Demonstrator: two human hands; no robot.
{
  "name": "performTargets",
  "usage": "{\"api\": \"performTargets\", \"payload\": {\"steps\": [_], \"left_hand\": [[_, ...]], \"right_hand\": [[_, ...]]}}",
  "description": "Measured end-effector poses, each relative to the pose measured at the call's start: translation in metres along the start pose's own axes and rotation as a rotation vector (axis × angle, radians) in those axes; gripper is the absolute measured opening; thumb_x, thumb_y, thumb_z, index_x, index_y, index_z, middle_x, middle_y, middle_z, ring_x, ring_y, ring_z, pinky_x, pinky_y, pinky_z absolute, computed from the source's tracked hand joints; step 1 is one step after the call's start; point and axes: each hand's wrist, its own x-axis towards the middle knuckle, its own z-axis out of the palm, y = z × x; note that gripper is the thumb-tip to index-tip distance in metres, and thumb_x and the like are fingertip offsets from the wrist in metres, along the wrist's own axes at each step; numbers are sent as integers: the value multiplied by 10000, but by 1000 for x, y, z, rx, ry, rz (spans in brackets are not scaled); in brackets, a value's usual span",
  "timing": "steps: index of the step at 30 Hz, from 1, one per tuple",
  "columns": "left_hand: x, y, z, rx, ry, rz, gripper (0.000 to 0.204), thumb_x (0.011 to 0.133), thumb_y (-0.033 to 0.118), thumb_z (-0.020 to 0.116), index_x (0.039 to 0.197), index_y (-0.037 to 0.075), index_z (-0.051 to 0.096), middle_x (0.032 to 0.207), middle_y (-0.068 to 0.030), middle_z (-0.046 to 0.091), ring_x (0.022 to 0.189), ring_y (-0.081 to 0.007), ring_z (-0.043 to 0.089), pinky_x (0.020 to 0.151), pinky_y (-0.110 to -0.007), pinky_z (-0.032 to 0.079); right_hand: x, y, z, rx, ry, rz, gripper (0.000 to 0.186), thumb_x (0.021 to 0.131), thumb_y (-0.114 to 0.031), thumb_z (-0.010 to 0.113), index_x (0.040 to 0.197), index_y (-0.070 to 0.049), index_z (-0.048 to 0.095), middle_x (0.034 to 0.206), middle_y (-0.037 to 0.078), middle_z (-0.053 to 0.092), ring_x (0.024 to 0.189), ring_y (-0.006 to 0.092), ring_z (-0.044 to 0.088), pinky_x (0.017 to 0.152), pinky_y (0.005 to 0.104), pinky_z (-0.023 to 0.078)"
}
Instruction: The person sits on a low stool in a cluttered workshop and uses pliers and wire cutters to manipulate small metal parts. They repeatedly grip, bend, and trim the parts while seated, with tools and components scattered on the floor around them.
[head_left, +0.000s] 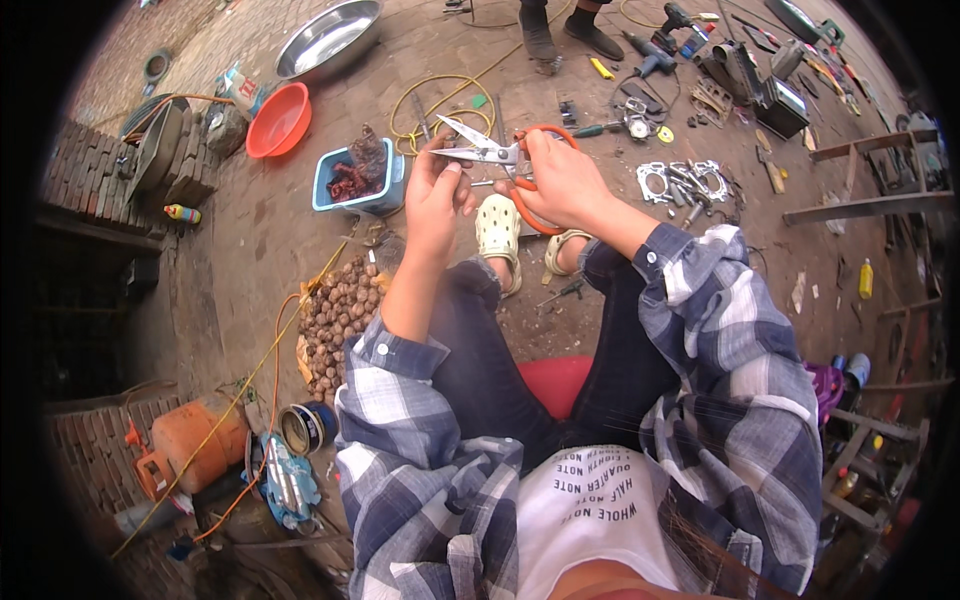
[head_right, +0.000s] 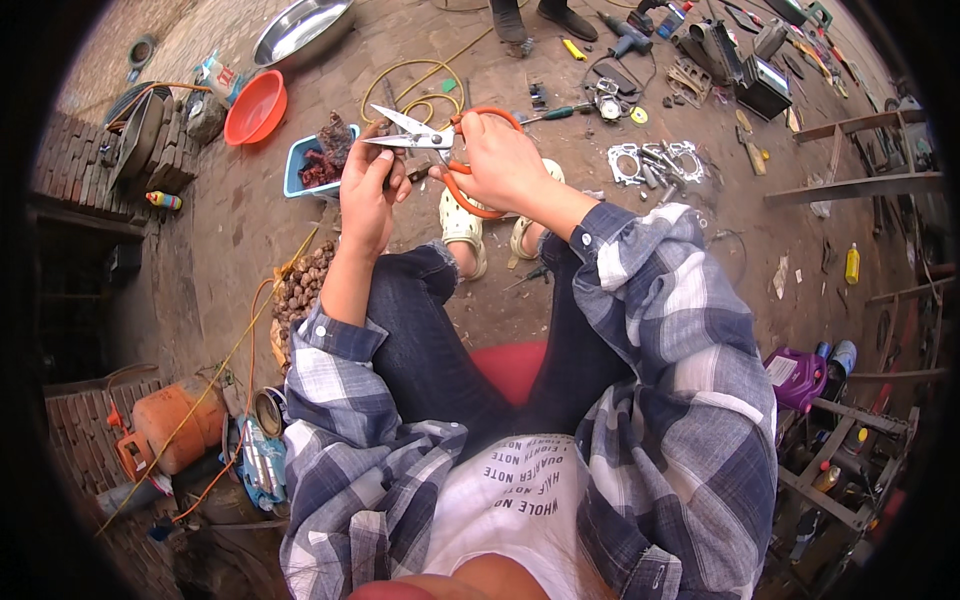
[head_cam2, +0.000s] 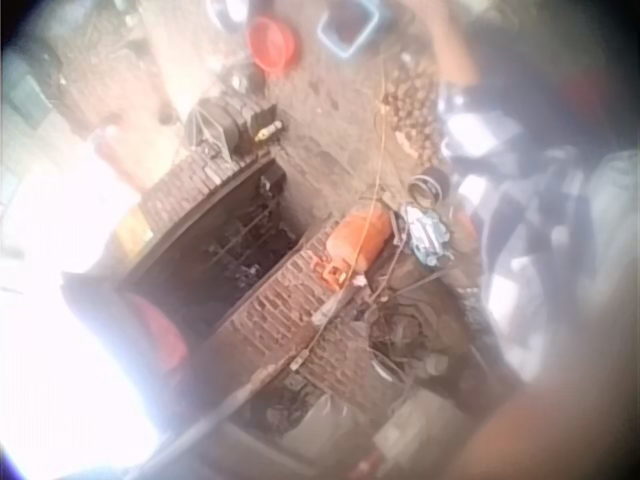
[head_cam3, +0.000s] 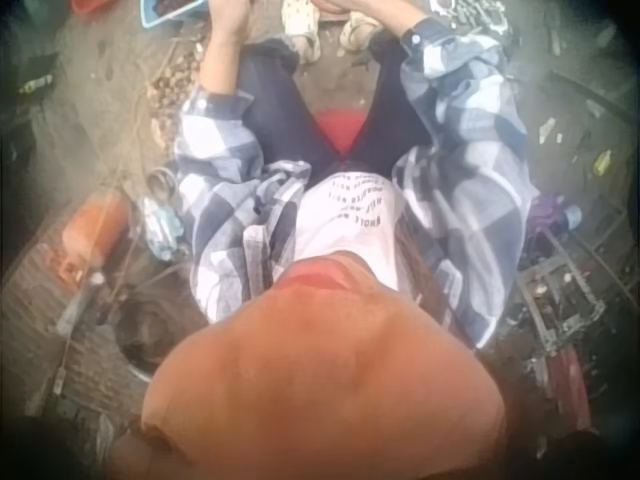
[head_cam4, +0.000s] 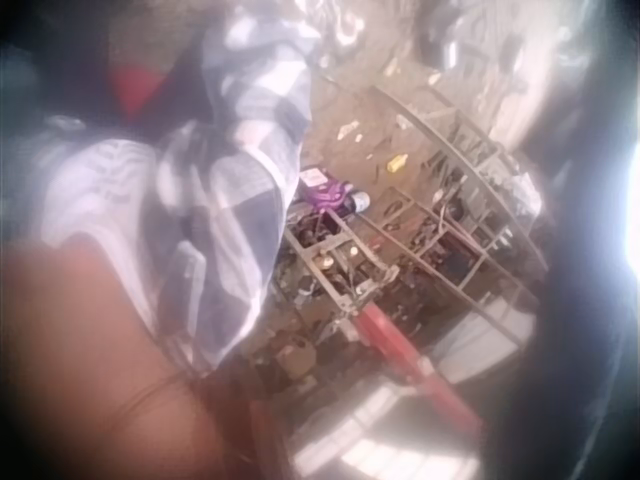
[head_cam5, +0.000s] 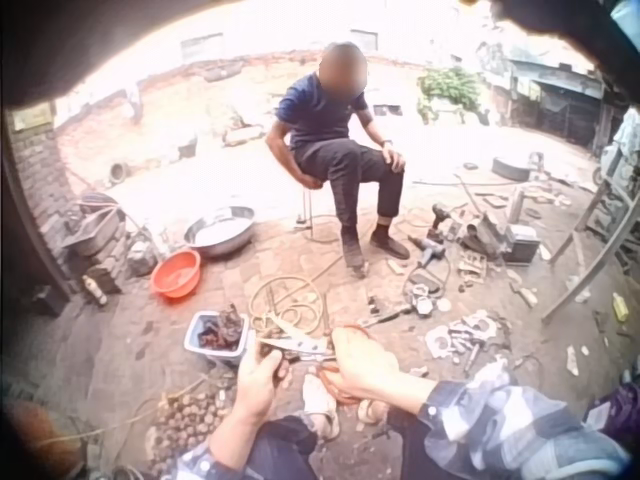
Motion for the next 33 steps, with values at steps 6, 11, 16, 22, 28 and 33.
{"api": "performTargets", "payload": {"steps": [6,11,16,22,28,33], "left_hand": [[1,-4,0,33,20,-54,307,953,38,471,1254,-17,451,902,-39,515,635,-67,422,507,-214,346],[4,-8,-3,72,25,-91,191,971,84,494,1135,-13,496,827,-9,500,593,-48,388,488,-208,308],[3,-11,0,98,22,-28,271,1012,169,488,1225,3,461,806,16,467,589,-41,361,489,-200,293],[3,-13,-3,147,-3,2,367,1022,199,480,1330,17,397,798,28,442,592,-31,350,486,-191,282],[5,-17,-3,296,27,63,382,1020,204,484,1338,9,399,806,33,451,594,-26,374,482,-181,304],[6,-20,-5,410,58,116,375,1015,197,494,1314,-21,436,846,23,497,635,-25,417,518,-181,344]], "right_hand": [[1,2,-1,-26,15,-32,648,758,-491,751,1062,31,514,942,189,626,937,332,616,773,426,500],[1,2,-2,-16,56,-70,612,755,-472,758,1043,11,518,908,175,633,894,331,627,741,424,501],[0,4,-1,-21,61,-64,608,762,-479,748,1044,9,520,870,169,640,848,324,644,698,420,510],[-1,1,1,-52,34,-41,645,767,-509,730,1063,23,520,818,171,641,794,326,655,653,421,519],[-2,3,2,-36,53,-66,647,768,-512,729,1054,28,516,806,176,636,779,328,654,642,421,520],[-1,2,2,-42,84,-84,620,771,-504,731,1021,20,513,811,182,631,780,329,650,649,419,521]]}}
